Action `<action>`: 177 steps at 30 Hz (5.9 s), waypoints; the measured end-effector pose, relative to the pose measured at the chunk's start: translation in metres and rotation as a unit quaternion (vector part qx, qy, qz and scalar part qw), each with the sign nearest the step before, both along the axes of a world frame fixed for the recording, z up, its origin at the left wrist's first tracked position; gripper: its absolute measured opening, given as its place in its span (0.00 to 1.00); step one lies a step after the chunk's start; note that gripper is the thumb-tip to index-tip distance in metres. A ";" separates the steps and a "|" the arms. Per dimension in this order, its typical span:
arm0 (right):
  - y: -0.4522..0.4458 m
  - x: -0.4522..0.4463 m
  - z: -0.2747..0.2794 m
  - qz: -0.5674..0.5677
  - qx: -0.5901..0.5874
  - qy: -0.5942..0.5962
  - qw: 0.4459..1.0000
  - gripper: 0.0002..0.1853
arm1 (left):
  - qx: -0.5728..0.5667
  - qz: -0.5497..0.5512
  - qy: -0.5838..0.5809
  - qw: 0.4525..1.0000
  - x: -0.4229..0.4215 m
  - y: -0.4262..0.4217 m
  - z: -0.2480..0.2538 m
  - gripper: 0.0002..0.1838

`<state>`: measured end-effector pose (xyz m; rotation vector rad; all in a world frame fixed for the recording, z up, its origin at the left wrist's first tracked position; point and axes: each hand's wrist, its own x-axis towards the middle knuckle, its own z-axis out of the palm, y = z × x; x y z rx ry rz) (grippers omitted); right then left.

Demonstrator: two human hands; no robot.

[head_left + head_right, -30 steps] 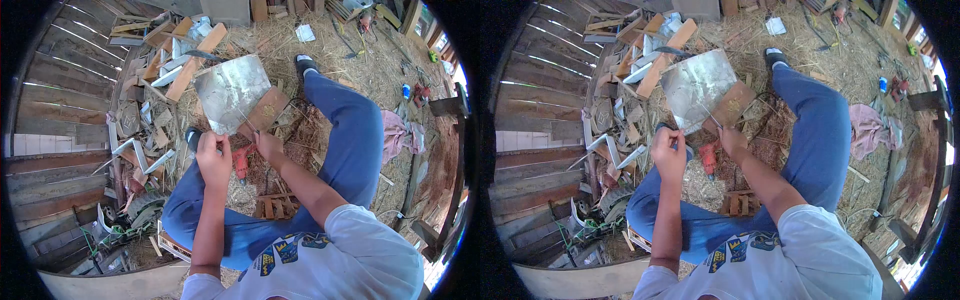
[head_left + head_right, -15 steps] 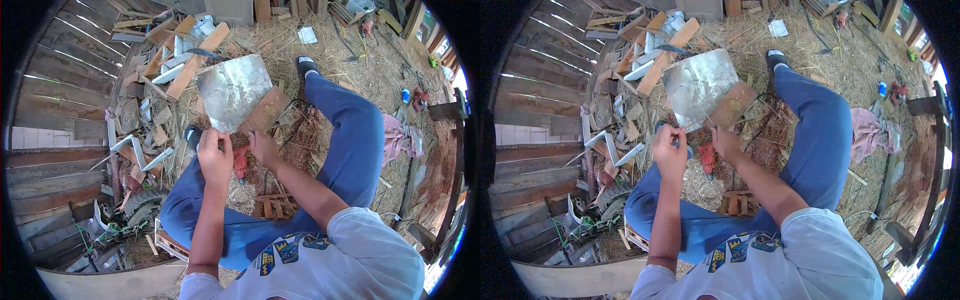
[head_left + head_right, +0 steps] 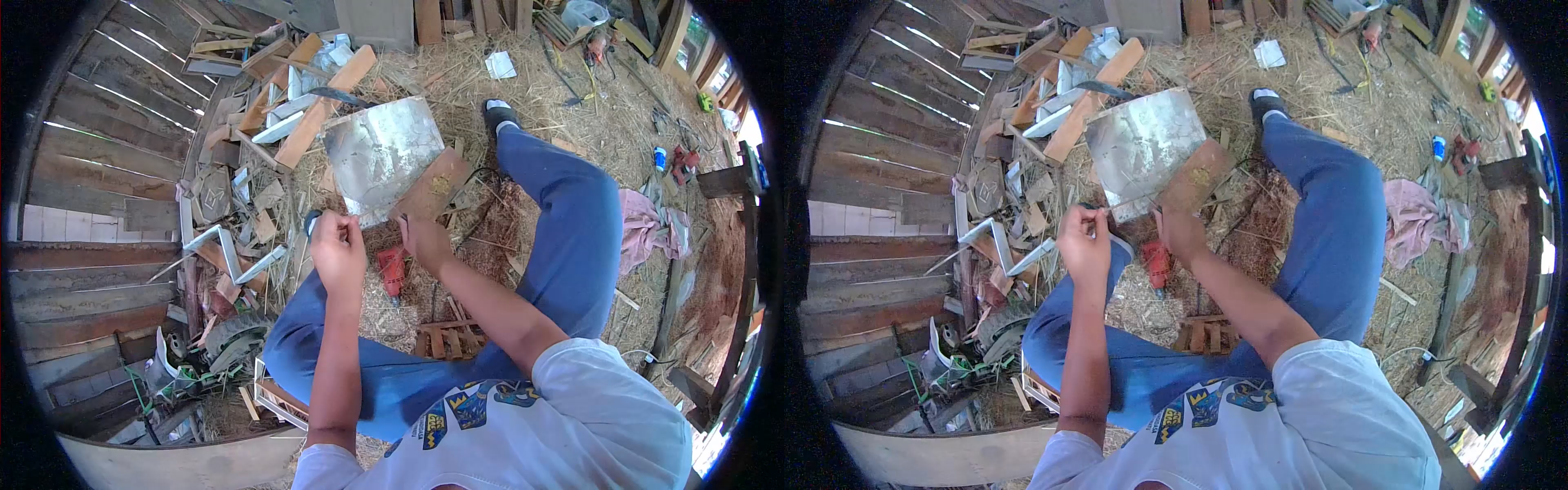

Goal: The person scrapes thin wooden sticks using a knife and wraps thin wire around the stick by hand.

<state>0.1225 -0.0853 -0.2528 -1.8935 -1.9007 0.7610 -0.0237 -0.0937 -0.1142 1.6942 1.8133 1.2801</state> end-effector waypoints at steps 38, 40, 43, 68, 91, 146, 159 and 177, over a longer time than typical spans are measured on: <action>0.005 0.032 -0.035 0.011 -0.129 0.008 0.992 0.26 | 0.010 -0.044 0.081 0.996 0.003 0.002 0.001 0.08; -0.002 0.028 -0.013 0.018 -0.125 0.016 0.992 0.27 | -0.033 -0.036 0.053 0.997 0.008 0.000 0.006 0.08; -0.007 0.019 0.007 0.030 -0.123 0.010 0.992 0.28 | -0.032 -0.037 0.028 0.998 0.006 0.005 0.004 0.08; -0.010 0.041 -0.034 -0.008 -0.171 -0.003 0.985 0.24 | -0.017 -0.020 0.040 0.999 0.014 0.007 0.013 0.08; 0.086 0.112 0.269 -0.067 -0.076 0.756 0.646 0.19 | 0.205 0.029 -0.386 0.899 0.046 -0.066 0.171 0.11; 0.158 0.098 0.301 0.269 0.268 0.144 0.914 0.12 | -0.111 -0.210 -0.339 0.910 0.028 0.070 0.151 0.14; 0.165 0.092 0.283 0.232 0.257 0.072 0.935 0.14 | -0.127 -0.182 -0.260 0.940 0.028 0.086 0.138 0.16; 0.178 0.086 0.279 0.311 0.328 0.032 0.891 0.15 | -0.023 -0.091 -0.095 0.991 0.046 0.092 0.139 0.13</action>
